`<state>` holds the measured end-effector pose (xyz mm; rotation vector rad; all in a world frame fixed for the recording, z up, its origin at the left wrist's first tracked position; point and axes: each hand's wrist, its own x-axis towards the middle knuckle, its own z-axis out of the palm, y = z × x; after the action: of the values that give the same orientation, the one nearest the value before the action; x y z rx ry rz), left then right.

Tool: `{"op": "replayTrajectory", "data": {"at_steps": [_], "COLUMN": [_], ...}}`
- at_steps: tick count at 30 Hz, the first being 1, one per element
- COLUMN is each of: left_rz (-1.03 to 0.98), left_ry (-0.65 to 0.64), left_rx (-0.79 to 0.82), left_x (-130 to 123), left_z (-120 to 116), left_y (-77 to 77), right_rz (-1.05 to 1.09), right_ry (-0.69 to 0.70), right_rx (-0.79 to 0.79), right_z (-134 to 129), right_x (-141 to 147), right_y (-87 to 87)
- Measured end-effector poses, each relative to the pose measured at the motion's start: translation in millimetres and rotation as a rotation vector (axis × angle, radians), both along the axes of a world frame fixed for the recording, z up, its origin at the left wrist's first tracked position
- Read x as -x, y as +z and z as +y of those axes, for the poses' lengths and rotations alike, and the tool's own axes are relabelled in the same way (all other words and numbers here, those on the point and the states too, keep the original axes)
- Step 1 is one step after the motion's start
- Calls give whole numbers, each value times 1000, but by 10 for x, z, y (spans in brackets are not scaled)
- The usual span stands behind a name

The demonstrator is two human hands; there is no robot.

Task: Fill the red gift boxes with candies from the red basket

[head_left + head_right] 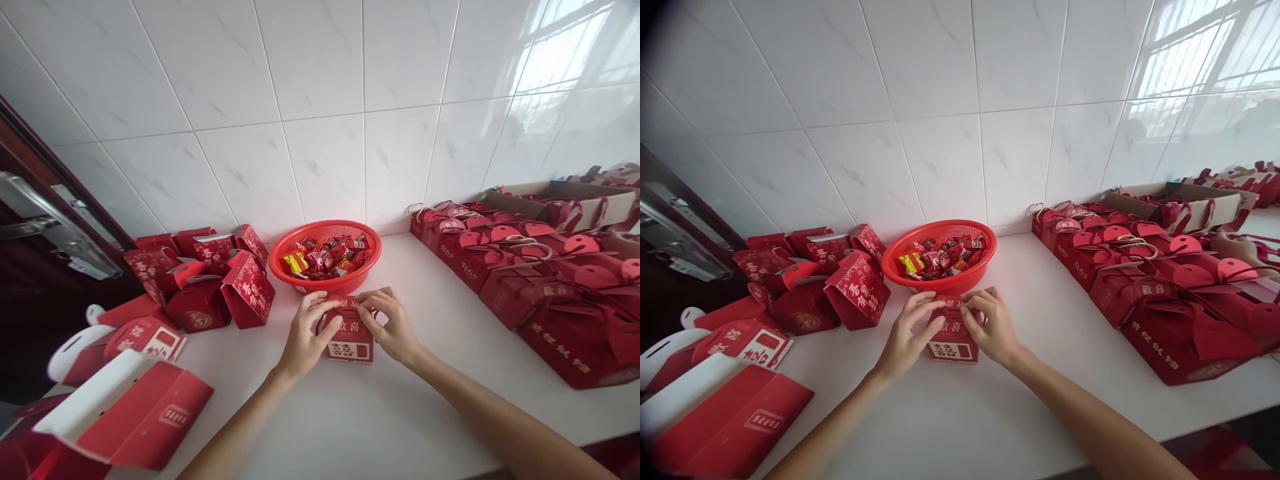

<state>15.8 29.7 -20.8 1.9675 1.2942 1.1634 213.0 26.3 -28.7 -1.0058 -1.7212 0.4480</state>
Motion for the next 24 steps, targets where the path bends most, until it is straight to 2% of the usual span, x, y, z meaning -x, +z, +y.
{"op": "replayTrajectory", "data": {"at_steps": [5, 8, 11, 14, 19, 24], "left_rz": [-166, -211, -225, -264, -310, -312], "left_ry": [-26, -41, -21, 40, 89, 126], "left_rx": [237, 344, 339, 277, 242, 271], "left_x": [-4, -6, 9, 31, 59, 61], "left_z": [41, 43, 59, 91, 109, 70], "left_y": [-20, -2, 3, -12, -3, 42], "right_rz": [48, 48, 8, 51, 212, 426], "right_ry": [-58, -52, 63, 160, 356, 508], "right_rx": [57, 232, 488, 631, 727, 593], "right_z": [141, 258, 317, 307, 226, 147], "right_x": [-129, -266, -350, -365, -400, -370], "right_y": [34, 48, 47, 63, 193, 256]}}
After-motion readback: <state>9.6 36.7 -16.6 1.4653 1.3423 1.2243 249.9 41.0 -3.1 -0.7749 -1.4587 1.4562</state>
